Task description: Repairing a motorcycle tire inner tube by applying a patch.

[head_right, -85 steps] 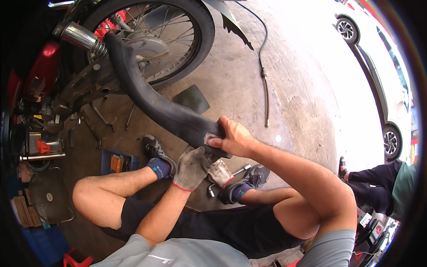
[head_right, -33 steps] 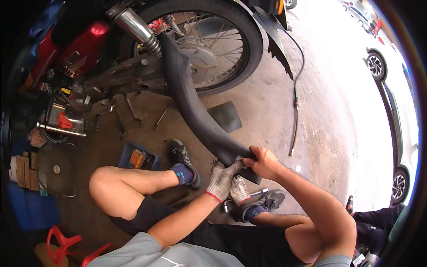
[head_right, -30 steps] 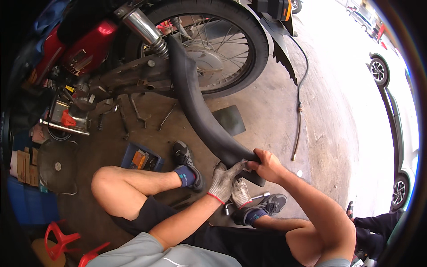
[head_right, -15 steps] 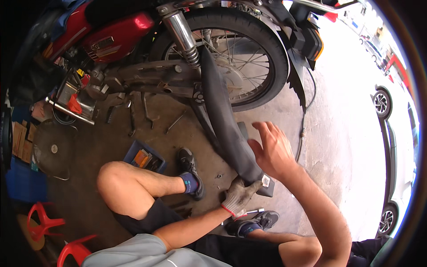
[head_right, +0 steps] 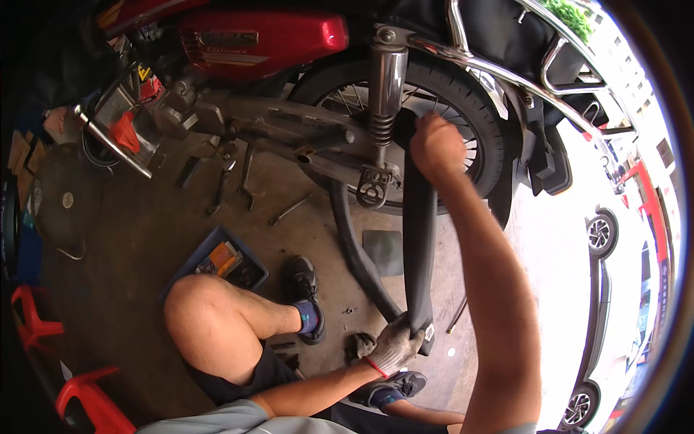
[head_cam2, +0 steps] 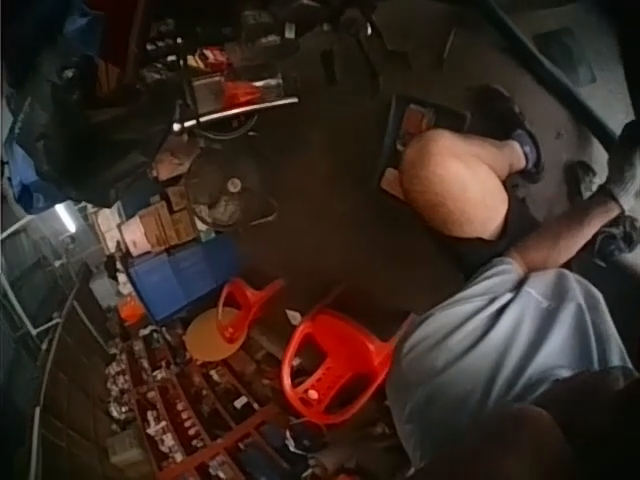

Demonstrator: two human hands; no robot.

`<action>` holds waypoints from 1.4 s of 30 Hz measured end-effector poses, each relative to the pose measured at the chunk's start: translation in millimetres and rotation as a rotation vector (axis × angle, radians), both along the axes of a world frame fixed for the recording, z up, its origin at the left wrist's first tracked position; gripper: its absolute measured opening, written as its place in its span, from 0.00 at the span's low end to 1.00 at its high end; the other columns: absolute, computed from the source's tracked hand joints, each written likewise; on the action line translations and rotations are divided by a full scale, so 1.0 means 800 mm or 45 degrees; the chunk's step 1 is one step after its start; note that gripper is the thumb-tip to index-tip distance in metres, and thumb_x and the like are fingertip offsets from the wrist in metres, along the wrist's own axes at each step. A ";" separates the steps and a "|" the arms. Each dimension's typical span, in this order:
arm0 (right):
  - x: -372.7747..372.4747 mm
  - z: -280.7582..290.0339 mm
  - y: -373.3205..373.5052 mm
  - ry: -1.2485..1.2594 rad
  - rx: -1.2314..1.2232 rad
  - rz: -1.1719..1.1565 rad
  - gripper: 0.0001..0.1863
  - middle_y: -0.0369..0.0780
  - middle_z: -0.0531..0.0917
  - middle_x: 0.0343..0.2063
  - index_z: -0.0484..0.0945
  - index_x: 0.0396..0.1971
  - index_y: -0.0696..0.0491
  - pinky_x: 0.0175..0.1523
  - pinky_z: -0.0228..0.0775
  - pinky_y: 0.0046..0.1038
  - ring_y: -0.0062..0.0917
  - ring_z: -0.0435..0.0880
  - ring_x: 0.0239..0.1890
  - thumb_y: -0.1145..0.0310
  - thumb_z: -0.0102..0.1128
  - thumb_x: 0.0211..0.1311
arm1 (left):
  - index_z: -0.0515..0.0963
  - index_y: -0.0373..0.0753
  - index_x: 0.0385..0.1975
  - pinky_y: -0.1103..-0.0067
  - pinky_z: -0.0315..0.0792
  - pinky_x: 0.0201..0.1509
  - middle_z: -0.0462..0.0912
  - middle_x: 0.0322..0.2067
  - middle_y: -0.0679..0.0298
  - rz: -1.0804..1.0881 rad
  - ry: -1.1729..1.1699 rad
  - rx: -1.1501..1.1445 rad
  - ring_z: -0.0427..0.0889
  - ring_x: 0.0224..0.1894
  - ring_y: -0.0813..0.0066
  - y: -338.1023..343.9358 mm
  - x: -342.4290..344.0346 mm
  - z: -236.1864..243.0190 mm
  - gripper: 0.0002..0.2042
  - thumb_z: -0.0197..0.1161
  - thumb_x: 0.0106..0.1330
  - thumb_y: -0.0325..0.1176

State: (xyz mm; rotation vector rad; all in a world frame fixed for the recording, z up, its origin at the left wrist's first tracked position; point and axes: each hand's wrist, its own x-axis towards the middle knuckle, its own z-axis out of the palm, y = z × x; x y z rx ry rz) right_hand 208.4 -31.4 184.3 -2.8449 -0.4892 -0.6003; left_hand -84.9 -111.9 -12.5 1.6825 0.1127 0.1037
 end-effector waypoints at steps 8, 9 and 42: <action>0.036 0.041 -0.048 0.006 0.546 0.204 0.22 0.49 0.89 0.41 0.84 0.50 0.61 0.55 0.73 0.35 0.33 0.86 0.44 0.55 0.59 0.71 | 0.79 0.36 0.39 0.65 0.77 0.39 0.82 0.32 0.52 0.364 -0.440 -0.042 0.84 0.34 0.47 0.069 0.036 0.027 0.06 0.65 0.64 0.27; 0.036 0.055 -0.057 0.030 0.573 0.178 0.23 0.47 0.89 0.41 0.84 0.51 0.60 0.54 0.73 0.33 0.28 0.85 0.43 0.55 0.60 0.72 | 0.79 0.36 0.39 0.65 0.77 0.39 0.82 0.32 0.51 0.389 -0.506 -0.033 0.83 0.35 0.47 0.077 0.040 0.030 0.06 0.65 0.63 0.26; -0.251 -0.392 -0.371 1.706 1.635 -0.443 0.19 0.35 0.85 0.44 0.79 0.54 0.52 0.52 0.77 0.33 0.25 0.86 0.48 0.77 0.61 0.62 | 0.78 0.34 0.31 0.72 0.72 0.28 0.80 0.23 0.60 -0.731 0.785 -0.040 0.78 0.21 0.71 0.048 0.126 -0.111 0.08 0.58 0.55 0.30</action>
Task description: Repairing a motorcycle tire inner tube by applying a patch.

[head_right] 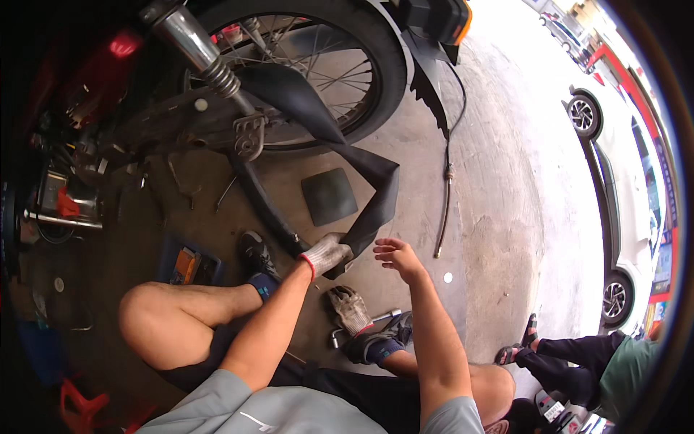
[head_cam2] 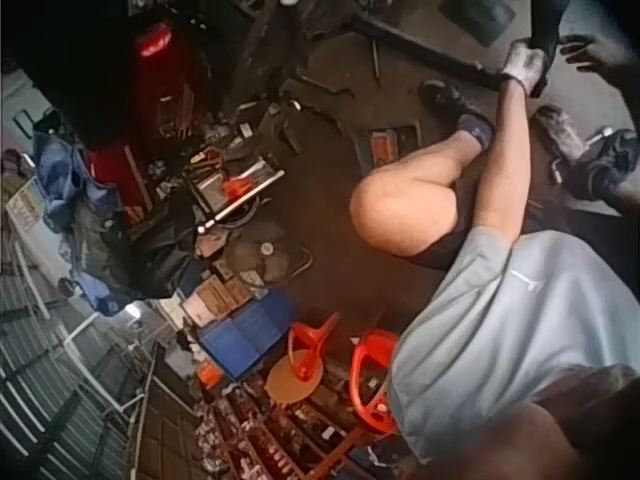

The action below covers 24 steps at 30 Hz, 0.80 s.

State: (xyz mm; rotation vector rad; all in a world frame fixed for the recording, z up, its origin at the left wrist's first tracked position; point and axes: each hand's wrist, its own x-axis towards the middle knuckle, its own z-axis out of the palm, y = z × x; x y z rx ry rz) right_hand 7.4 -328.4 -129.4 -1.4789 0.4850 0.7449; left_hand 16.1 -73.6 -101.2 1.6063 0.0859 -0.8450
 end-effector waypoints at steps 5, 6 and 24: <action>-0.019 -0.008 0.057 -0.234 0.709 -0.224 0.31 0.32 0.82 0.54 0.73 0.64 0.49 0.58 0.72 0.28 0.19 0.79 0.51 0.80 0.63 0.59 | 0.85 0.30 0.35 0.72 0.76 0.43 0.87 0.32 0.52 -0.333 -0.128 0.309 0.84 0.33 0.64 0.004 0.044 0.010 0.16 0.54 0.60 0.35; -0.017 -0.005 0.062 -0.244 0.753 -0.203 0.31 0.31 0.81 0.54 0.72 0.65 0.49 0.58 0.71 0.28 0.19 0.79 0.51 0.80 0.63 0.59 | 0.85 0.30 0.35 0.70 0.76 0.42 0.87 0.31 0.52 -0.441 -0.254 0.314 0.83 0.32 0.64 0.010 0.055 0.019 0.16 0.54 0.60 0.35; 0.048 -0.044 0.178 -0.133 0.626 -1.148 0.07 0.33 0.85 0.37 0.79 0.43 0.52 0.40 0.77 0.26 0.19 0.84 0.37 0.76 0.65 0.67 | 0.74 0.38 0.60 0.59 0.74 0.63 0.81 0.53 0.45 -0.809 -0.607 1.035 0.80 0.58 0.45 0.046 0.074 0.052 0.34 0.72 0.56 0.51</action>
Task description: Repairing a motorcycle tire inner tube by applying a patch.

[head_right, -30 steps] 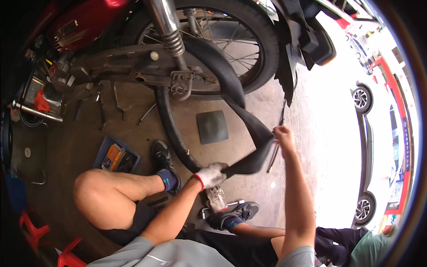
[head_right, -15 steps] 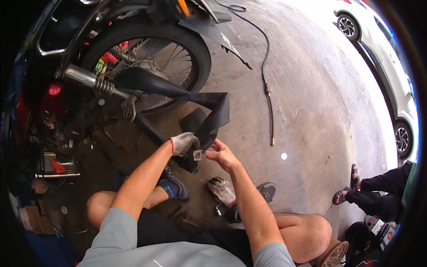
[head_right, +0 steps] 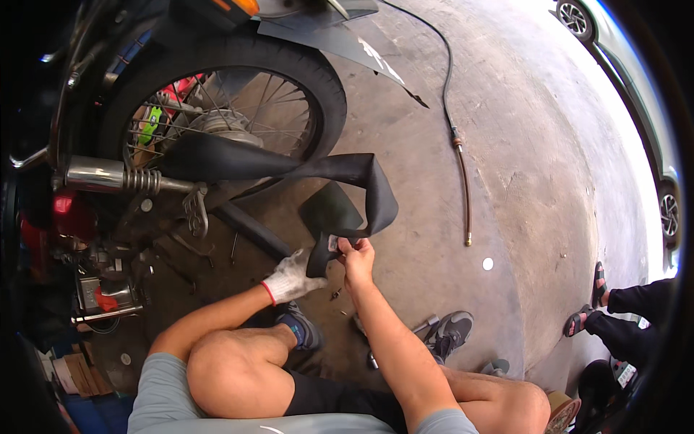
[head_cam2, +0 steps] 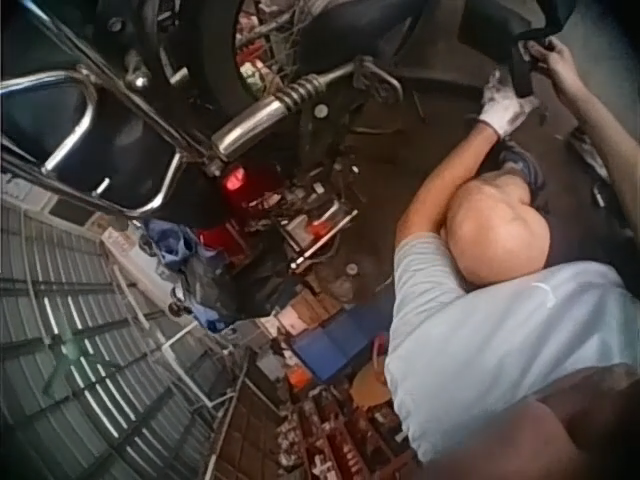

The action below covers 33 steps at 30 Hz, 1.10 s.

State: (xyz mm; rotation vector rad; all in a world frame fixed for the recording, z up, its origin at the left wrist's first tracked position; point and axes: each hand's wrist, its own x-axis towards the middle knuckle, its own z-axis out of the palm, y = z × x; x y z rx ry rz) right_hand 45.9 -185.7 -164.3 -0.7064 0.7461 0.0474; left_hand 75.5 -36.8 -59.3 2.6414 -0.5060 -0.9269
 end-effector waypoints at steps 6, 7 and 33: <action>0.032 -0.073 -0.005 0.235 -0.254 0.009 0.10 0.36 0.83 0.47 0.78 0.47 0.46 0.49 0.77 0.39 0.26 0.82 0.48 0.73 0.61 0.69 | 0.74 0.37 0.57 0.56 0.73 0.60 0.81 0.51 0.42 0.386 -0.194 -0.457 0.79 0.56 0.40 0.019 0.001 -0.119 0.23 0.62 0.69 0.45; 0.037 -0.089 -0.006 0.278 -0.296 0.003 0.11 0.36 0.82 0.49 0.78 0.48 0.46 0.50 0.77 0.40 0.27 0.82 0.50 0.73 0.62 0.68 | 0.74 0.36 0.57 0.55 0.73 0.59 0.82 0.50 0.41 0.420 -0.134 -0.370 0.79 0.55 0.39 0.023 0.004 -0.136 0.22 0.60 0.70 0.45; 0.073 -0.182 -0.028 -0.068 -1.181 0.646 0.13 0.35 0.82 0.32 0.79 0.46 0.50 0.28 0.70 0.26 0.20 0.79 0.28 0.62 0.65 0.66 | 0.75 0.55 0.65 0.63 0.73 0.68 0.66 0.71 0.58 -0.219 -0.340 -0.005 0.70 0.68 0.53 0.035 0.078 -0.189 0.27 0.56 0.65 0.27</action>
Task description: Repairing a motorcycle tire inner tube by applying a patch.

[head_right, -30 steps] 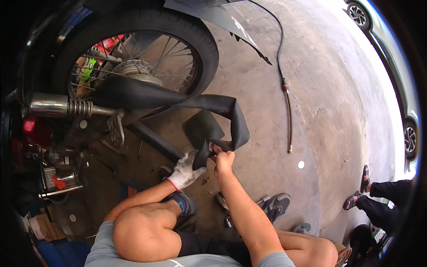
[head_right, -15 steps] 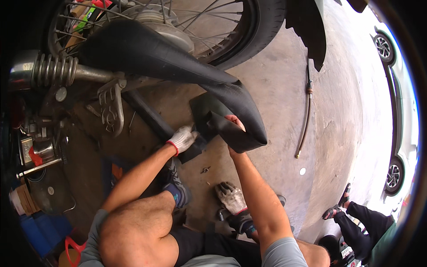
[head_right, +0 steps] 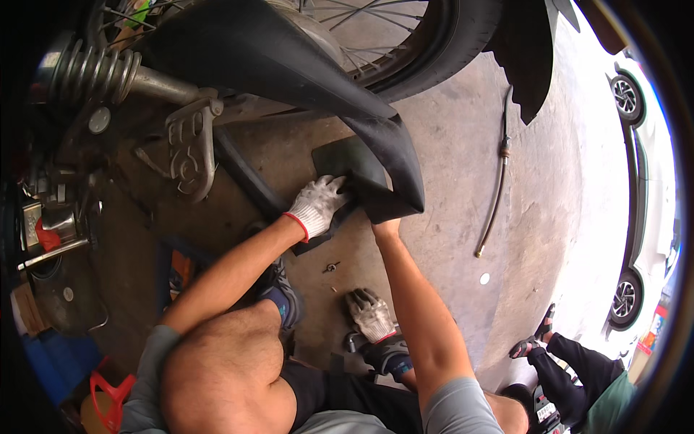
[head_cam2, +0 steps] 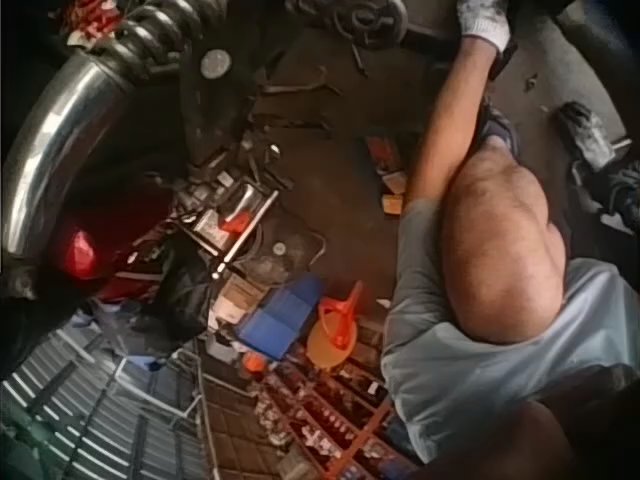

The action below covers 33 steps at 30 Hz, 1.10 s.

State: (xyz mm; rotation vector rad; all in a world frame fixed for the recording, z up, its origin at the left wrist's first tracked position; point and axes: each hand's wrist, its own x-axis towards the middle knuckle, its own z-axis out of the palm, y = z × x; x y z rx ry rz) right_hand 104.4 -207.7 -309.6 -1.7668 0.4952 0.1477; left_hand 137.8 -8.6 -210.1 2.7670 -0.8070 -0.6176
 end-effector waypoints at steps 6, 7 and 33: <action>-0.081 0.084 0.017 0.236 0.118 0.512 0.11 0.38 0.85 0.40 0.81 0.47 0.57 0.37 0.76 0.25 0.23 0.86 0.39 0.68 0.60 0.69 | 0.76 0.55 0.63 0.63 0.76 0.65 0.69 0.69 0.60 0.276 0.123 -0.055 0.71 0.67 0.54 0.001 -0.004 -0.008 0.26 0.59 0.64 0.30; -0.085 0.098 0.025 0.106 0.114 0.600 0.10 0.38 0.85 0.42 0.81 0.46 0.57 0.37 0.76 0.25 0.24 0.87 0.40 0.69 0.59 0.70 | 0.75 0.55 0.64 0.62 0.76 0.65 0.69 0.69 0.60 0.175 0.029 -0.073 0.71 0.67 0.55 0.003 -0.006 -0.009 0.26 0.59 0.63 0.30; 0.027 0.065 -0.018 -0.125 -0.885 0.982 0.20 0.57 0.80 0.51 0.77 0.56 0.55 0.59 0.71 0.49 0.57 0.76 0.57 0.72 0.60 0.62 | 0.80 0.47 0.56 0.62 0.77 0.57 0.75 0.61 0.61 -0.134 -0.208 0.002 0.78 0.56 0.57 -0.006 0.024 -0.008 0.19 0.58 0.64 0.30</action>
